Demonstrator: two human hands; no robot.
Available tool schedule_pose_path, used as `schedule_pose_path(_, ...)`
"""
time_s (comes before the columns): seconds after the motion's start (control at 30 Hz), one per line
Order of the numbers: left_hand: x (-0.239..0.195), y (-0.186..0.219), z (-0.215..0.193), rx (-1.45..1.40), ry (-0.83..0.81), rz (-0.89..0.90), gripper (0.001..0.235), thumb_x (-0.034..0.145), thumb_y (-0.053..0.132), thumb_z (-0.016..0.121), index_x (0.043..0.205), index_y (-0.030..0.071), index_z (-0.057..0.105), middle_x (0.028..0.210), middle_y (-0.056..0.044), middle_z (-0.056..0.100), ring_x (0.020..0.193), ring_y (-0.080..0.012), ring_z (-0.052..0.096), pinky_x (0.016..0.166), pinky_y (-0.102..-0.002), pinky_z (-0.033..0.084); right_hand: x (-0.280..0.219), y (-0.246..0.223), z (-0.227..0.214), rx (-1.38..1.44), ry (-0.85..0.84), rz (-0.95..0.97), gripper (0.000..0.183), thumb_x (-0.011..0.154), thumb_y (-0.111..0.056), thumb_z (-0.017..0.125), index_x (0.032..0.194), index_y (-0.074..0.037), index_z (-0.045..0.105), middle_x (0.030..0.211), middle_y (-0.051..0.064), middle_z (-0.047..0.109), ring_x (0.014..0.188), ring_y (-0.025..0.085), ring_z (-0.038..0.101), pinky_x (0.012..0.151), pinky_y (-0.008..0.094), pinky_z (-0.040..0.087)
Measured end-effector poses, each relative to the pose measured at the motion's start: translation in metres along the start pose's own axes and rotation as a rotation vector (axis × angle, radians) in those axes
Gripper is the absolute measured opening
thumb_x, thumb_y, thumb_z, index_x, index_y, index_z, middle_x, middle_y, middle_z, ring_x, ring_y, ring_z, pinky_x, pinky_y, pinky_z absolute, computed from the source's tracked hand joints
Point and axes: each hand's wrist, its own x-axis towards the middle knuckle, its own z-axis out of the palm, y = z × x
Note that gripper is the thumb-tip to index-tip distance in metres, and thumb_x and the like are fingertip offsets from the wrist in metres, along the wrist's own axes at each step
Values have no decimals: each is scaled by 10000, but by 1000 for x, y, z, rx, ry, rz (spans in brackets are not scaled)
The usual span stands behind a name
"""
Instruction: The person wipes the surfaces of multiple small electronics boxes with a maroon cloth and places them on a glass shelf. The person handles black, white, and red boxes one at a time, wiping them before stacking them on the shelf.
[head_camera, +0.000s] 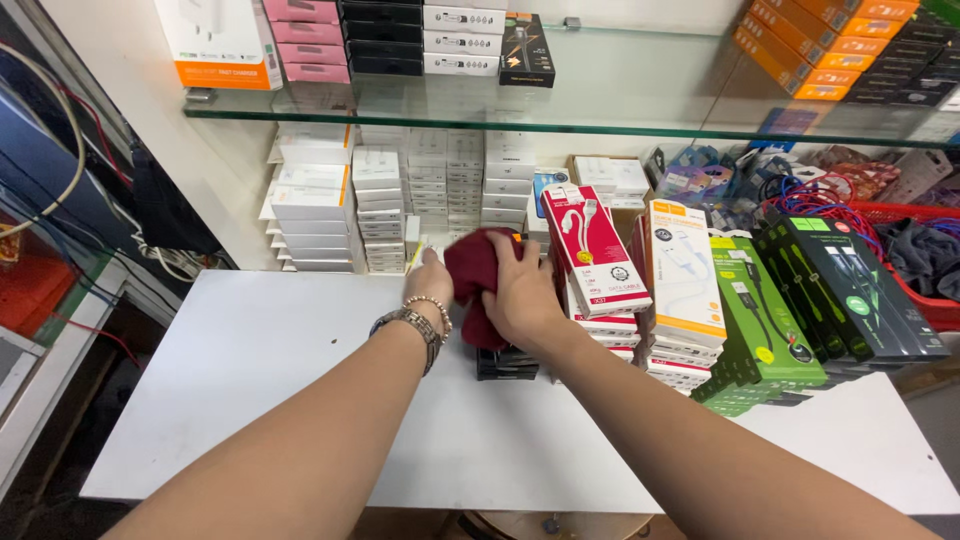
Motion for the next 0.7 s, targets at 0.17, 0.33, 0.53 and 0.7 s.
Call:
schedule_pose_path(0.17,2,-19,21,-325,-333,-272,633,1005,595,301,1353,139,571,1303,-138,673,1134,-312,679,890,-575,554,-7,4,13,-199,-176,92,1205,658,-310,935,1567,-384,147,1613,197,97,1317,534,394,1034,633,429)
schedule_pose_path(0.33,15,-20,4,-116,-324,-265,615,987,585,404,1364,135,591,1272,-136,653,1128,-341,664,874,-564,562,0,-9,6,-194,-187,189,1208,668,-264,911,1605,-397,161,1567,171,212,1319,518,441,1058,638,443)
schedule_pose_path(0.53,5,13,-44,-777,-269,-232,636,982,574,503,1314,45,614,1290,-166,706,1204,-322,692,1015,-478,563,8,-22,-7,189,-102,9,1139,655,-277,894,1576,-319,226,1520,203,249,1351,471,442,1116,520,444)
schedule_pose_path(0.7,-24,33,-94,-1103,-766,-186,525,980,538,476,1305,151,621,1284,-107,690,1189,-295,655,1056,-463,522,10,-42,-7,533,-51,-321,856,803,-289,758,1560,-233,363,1529,219,355,1394,422,464,1136,444,446)
